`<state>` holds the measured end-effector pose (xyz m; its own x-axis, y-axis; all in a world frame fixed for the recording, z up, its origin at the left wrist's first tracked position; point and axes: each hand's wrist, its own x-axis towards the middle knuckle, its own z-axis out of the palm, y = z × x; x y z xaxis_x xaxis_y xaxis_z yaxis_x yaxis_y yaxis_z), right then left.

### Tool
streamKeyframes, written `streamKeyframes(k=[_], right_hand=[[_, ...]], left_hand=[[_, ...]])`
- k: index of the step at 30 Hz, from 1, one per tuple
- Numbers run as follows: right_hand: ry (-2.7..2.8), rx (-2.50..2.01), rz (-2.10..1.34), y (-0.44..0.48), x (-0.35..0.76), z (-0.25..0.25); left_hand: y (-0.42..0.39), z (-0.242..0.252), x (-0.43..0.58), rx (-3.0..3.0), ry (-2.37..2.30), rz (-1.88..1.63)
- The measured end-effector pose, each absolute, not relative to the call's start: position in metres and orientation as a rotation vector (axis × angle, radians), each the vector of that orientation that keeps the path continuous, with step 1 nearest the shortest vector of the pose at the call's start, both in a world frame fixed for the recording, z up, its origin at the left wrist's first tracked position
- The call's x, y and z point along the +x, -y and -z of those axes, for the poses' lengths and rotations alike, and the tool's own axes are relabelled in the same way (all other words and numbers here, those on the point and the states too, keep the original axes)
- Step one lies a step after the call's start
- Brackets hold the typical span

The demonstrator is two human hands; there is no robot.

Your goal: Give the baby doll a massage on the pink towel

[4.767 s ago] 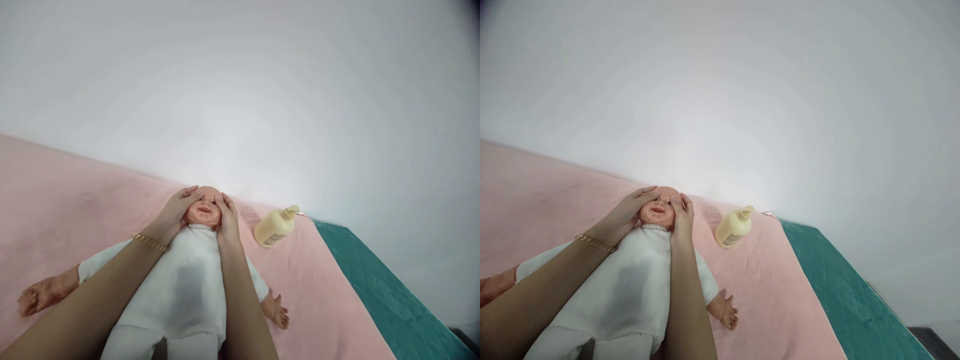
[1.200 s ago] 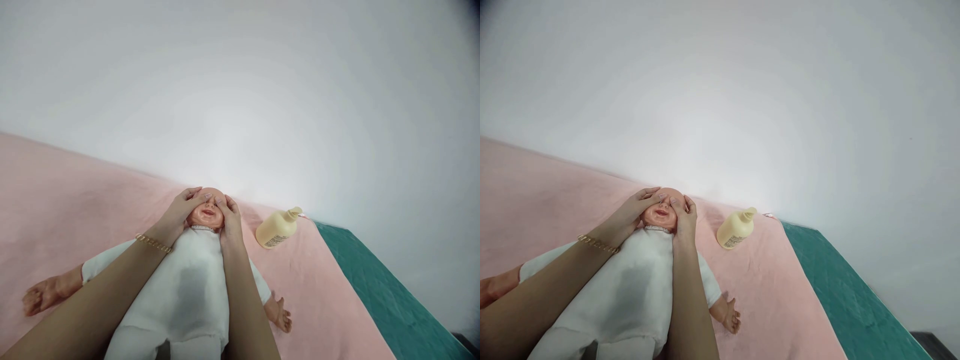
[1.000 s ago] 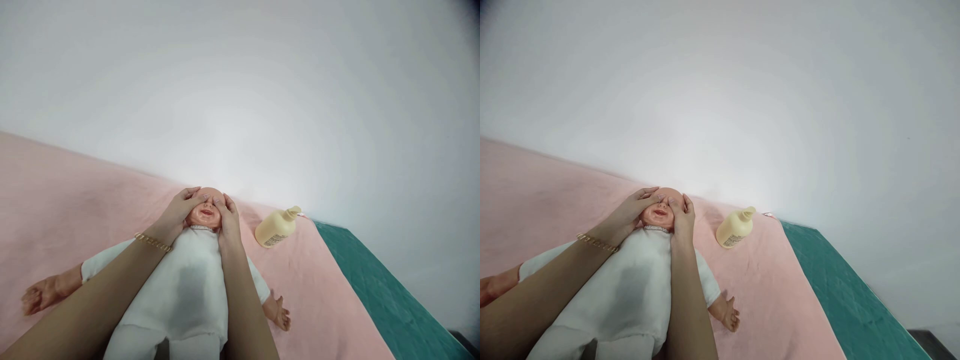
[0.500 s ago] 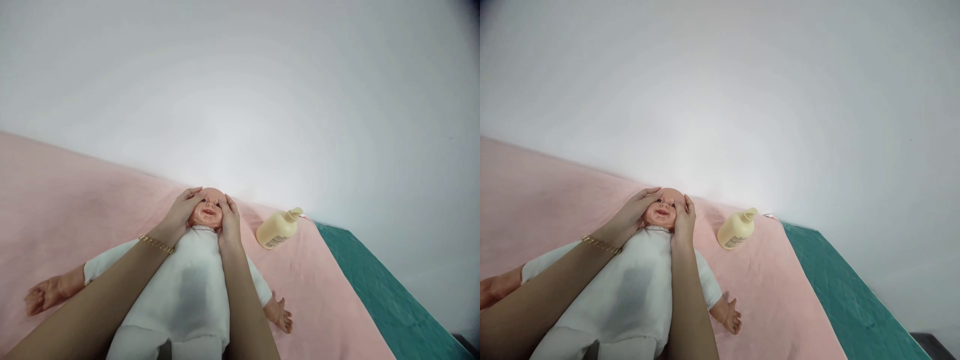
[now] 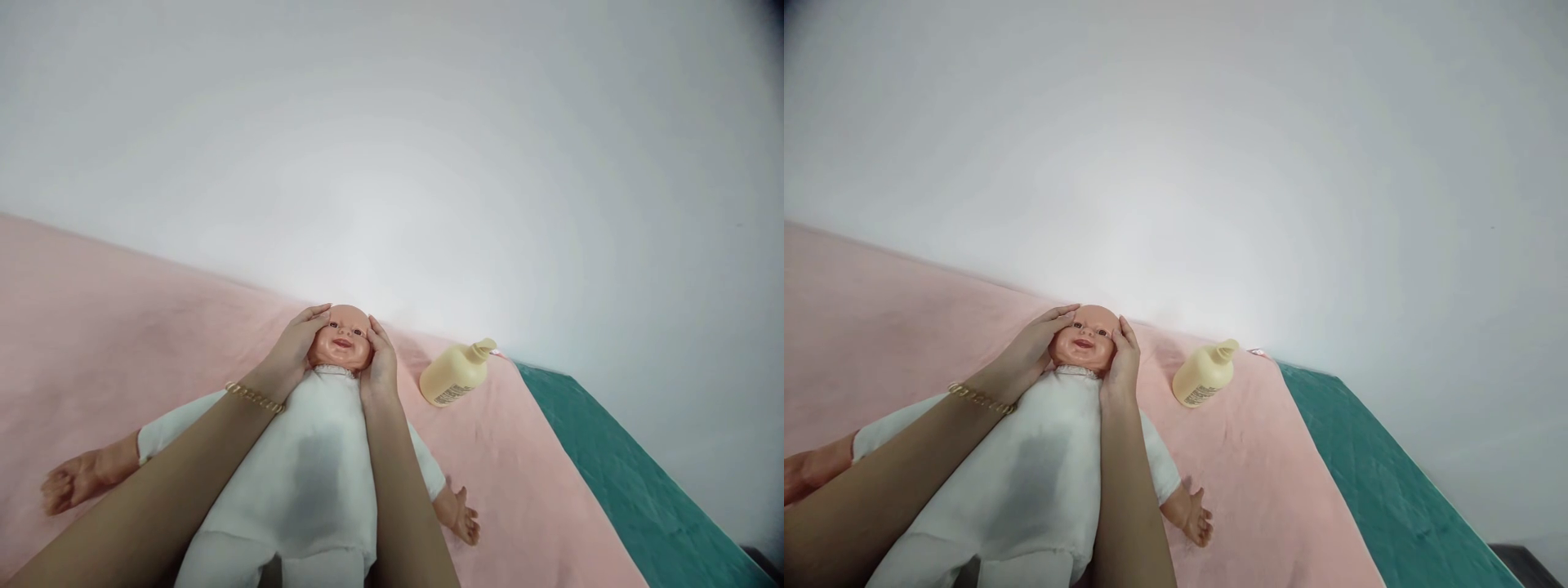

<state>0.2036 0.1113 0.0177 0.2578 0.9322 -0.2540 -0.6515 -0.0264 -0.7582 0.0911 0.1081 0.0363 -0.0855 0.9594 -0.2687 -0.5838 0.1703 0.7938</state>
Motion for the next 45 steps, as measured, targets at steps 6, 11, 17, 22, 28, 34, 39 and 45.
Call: streamKeyframes(k=[6, 11, 17, 22, 28, 34, 39, 45], right_hand=[[0.458, -0.929, -1.298, -0.106, 0.201, -0.020], [0.570, -0.918, -1.253, -0.104, 0.200, -0.018], [0.628, -0.985, -1.238, -0.108, 0.205, -0.010], [0.634, -1.020, -1.212, -0.108, 0.204, -0.011], [0.623, -1.032, -1.201, -0.104, 0.202, -0.016], [0.613, -1.023, -1.173, -0.106, 0.200, -0.014], [0.578, -1.009, -1.172, -0.108, 0.200, -0.012], [0.502, -0.960, -1.213, -0.110, 0.202, -0.011]], left_hand=[[-0.105, -0.036, 0.092, 0.567, -0.899, -1.376], [-0.098, -0.041, 0.089, 0.663, -0.964, -1.314], [-0.095, -0.045, 0.083, 0.739, -0.990, -1.250], [-0.093, -0.050, 0.085, 0.719, -1.006, -1.233], [-0.090, -0.055, 0.087, 0.658, -1.041, -1.257], [-0.097, -0.048, 0.088, 0.606, -1.034, -1.289], [-0.099, -0.045, 0.090, 0.571, -1.012, -1.324], [-0.100, -0.048, 0.092, 0.522, -0.989, -1.349]])
